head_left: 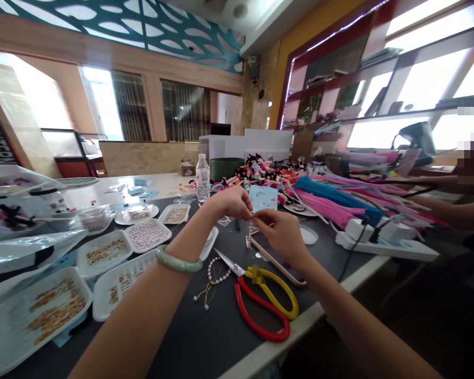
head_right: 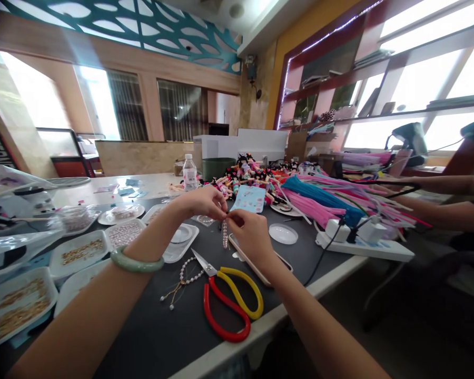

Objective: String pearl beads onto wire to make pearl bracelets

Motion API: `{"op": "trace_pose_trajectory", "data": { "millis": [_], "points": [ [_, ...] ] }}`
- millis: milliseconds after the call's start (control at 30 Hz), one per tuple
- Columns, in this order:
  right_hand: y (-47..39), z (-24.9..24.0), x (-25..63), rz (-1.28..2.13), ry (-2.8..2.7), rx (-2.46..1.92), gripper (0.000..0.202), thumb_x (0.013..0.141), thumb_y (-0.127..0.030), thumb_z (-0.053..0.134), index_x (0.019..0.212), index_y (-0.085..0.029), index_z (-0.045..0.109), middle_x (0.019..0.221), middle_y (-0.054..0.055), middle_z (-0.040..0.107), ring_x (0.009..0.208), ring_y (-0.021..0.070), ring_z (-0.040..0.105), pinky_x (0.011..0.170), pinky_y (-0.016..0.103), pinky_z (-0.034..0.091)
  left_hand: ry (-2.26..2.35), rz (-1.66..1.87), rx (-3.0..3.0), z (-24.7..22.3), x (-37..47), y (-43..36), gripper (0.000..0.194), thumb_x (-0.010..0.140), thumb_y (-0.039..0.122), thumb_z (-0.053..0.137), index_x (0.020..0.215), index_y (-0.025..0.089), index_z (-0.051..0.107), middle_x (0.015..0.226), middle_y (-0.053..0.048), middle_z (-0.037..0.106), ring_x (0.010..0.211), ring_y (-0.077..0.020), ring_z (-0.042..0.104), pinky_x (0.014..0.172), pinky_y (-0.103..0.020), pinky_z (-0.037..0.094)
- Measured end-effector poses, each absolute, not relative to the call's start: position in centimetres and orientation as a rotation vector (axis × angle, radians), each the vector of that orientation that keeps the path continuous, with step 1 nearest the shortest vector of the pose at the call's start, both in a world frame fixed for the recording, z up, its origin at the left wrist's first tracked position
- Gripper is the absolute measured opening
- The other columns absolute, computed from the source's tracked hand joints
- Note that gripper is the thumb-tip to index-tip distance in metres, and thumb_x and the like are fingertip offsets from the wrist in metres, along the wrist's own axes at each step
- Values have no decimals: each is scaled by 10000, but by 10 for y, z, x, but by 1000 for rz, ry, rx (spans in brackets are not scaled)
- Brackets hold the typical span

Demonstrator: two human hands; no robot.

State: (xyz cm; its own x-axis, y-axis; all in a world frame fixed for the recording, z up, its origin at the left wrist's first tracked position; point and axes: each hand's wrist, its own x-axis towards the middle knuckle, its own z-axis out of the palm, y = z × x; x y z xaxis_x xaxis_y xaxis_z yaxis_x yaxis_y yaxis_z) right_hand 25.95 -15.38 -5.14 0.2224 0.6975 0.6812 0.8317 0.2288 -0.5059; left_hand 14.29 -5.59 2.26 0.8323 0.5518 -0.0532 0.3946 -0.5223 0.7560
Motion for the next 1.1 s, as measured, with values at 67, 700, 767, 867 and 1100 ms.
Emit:
{"op": "trace_pose_trajectory", "data": {
  "millis": [67,700,767,867,1100],
  "points": [
    [-154,-51,259,-165,-1500,-1511,176,768,-239,542,750,-172,704,630,27,672,545,141,581,587,243,402,691,249,2184,23,143,-57,130,586,60,617,703,103,577,567,25,542,550,-85,526,609,-235,441],
    [-154,-52,260,-237,-1535,-1551,177,747,-218,539,749,-153,704,607,23,663,544,130,568,558,225,368,686,249,2230,13,150,-46,128,563,85,606,681,116,565,551,28,547,546,-90,543,580,-221,464],
    [-154,-52,260,-238,-1545,-1550,186,754,-212,528,757,-151,704,613,26,666,548,131,573,560,226,368,701,257,2229,12,150,-45,116,571,83,605,673,118,561,548,27,545,550,-92,548,585,-223,470],
    [-153,-53,261,-239,-1558,-1550,196,758,-208,520,757,-146,706,609,29,663,542,130,569,552,225,362,739,269,2217,12,151,-48,108,592,81,604,674,124,549,537,30,535,557,-96,550,603,-228,476],
    [-153,-51,260,-181,-1556,-1531,199,737,-217,528,734,-140,712,583,27,652,522,127,546,535,225,359,838,204,2188,14,151,-56,130,639,72,583,753,120,543,586,18,563,652,-127,599,664,-245,486]
  ]
}}
